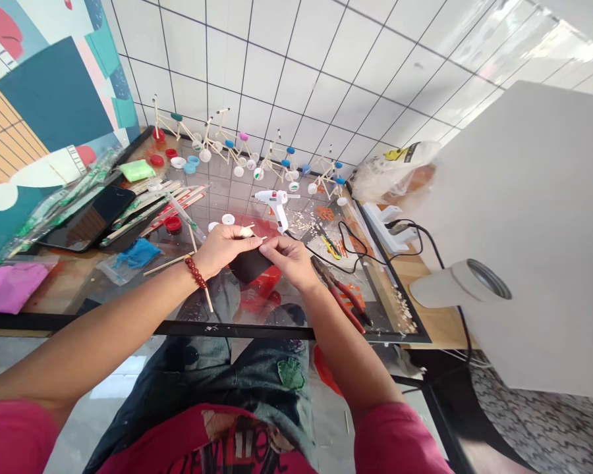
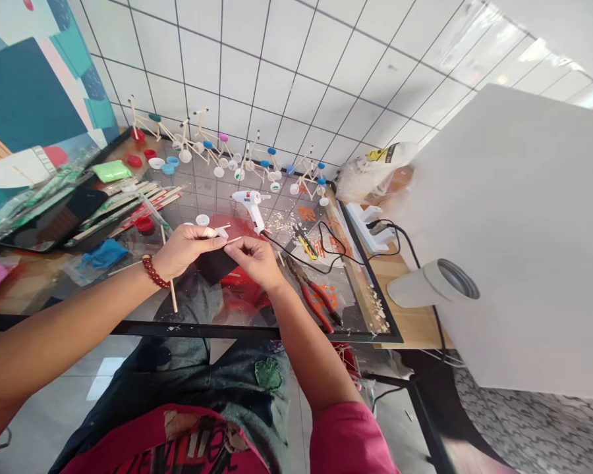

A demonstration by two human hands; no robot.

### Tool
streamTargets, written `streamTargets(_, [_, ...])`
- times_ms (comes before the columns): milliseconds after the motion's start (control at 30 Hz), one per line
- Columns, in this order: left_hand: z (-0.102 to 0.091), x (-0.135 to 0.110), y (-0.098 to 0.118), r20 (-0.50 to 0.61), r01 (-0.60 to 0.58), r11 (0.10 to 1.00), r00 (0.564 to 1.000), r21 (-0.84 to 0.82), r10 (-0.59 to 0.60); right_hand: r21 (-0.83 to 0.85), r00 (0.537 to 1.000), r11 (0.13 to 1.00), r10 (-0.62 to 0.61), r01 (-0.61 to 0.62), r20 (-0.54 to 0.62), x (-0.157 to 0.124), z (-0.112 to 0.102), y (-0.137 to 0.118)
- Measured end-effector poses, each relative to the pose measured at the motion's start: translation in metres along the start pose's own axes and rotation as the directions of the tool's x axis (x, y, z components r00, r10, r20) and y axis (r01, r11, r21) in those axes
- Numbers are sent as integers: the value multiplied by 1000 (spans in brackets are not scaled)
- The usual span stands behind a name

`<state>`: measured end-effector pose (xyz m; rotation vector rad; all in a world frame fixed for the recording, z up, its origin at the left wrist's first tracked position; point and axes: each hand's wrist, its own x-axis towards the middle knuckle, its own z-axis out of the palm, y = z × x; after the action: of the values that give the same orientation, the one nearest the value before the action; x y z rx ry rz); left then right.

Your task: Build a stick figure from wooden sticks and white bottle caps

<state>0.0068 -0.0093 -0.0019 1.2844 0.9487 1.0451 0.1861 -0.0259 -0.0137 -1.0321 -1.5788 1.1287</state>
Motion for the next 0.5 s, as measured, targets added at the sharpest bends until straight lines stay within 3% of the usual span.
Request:
streamTargets(233, [-4,2,4,-63,77,997,995,-14,-77,-100,993,995,-9,21,121,0,-2,-5])
streamTargets(500, [-9,4,4,-114,16,999,993,41,-11,-124,983,989,-56,79,175,1,-2,-6])
